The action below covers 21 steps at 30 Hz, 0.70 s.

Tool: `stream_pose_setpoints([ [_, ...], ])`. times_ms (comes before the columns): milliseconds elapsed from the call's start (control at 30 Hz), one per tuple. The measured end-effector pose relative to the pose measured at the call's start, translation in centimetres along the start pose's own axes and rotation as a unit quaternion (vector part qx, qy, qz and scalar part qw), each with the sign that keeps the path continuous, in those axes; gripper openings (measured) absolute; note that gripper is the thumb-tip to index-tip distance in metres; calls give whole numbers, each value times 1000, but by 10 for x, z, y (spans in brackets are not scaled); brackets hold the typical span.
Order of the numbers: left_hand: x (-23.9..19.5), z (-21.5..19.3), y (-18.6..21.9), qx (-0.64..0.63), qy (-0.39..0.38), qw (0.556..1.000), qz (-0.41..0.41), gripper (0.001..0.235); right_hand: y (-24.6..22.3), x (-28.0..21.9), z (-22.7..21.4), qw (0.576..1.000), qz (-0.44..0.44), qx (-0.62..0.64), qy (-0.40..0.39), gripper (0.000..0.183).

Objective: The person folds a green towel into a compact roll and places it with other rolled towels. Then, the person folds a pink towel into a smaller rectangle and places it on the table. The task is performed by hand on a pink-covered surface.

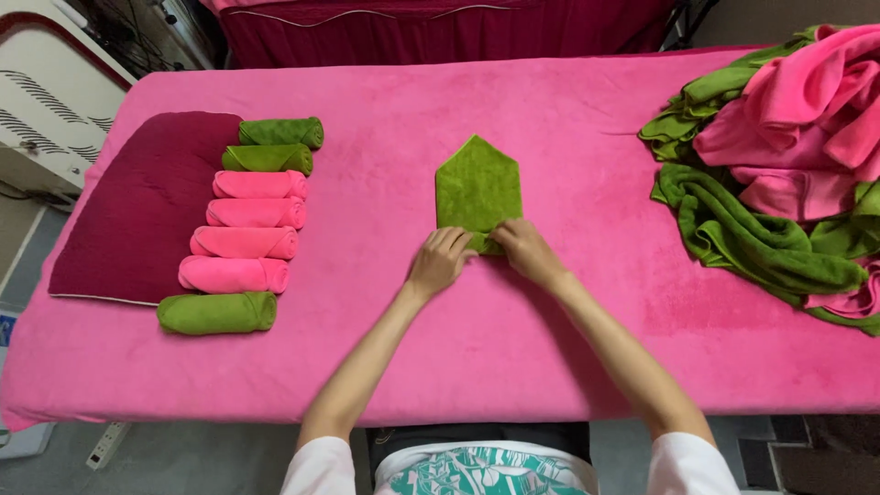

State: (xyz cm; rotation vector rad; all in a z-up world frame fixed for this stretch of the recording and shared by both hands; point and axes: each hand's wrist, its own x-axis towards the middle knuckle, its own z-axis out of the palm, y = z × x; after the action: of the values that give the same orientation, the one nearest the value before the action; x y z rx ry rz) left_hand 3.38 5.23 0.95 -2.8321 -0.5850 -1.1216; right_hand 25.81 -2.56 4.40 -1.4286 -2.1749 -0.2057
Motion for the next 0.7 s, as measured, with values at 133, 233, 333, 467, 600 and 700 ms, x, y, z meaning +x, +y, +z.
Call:
stream_pose_setpoints([
  [133,-1,-2,-4,0,17,1000,16,59,-10,-15,15,989,-50,-94,99,24],
  [233,3,0,-11,-18,-9,1000,15,59,-17,-15,11,989,-31,-78,124,29],
  [333,13,-6,-20,-73,-54,996,-9,47,-1,-16,22,994,-9,-65,85,39],
  [467,30,-20,-31,-214,-155,958,-112,32,14,-8,22,999,37,-13,0,28],
  [600,51,-12,-52,-320,-232,892,-220,32,24,23,-2,985,88,119,-91,22],
  [700,58,-5,-62,-318,-274,871,-255,29,31,38,-7,954,149,205,-158,24],
])
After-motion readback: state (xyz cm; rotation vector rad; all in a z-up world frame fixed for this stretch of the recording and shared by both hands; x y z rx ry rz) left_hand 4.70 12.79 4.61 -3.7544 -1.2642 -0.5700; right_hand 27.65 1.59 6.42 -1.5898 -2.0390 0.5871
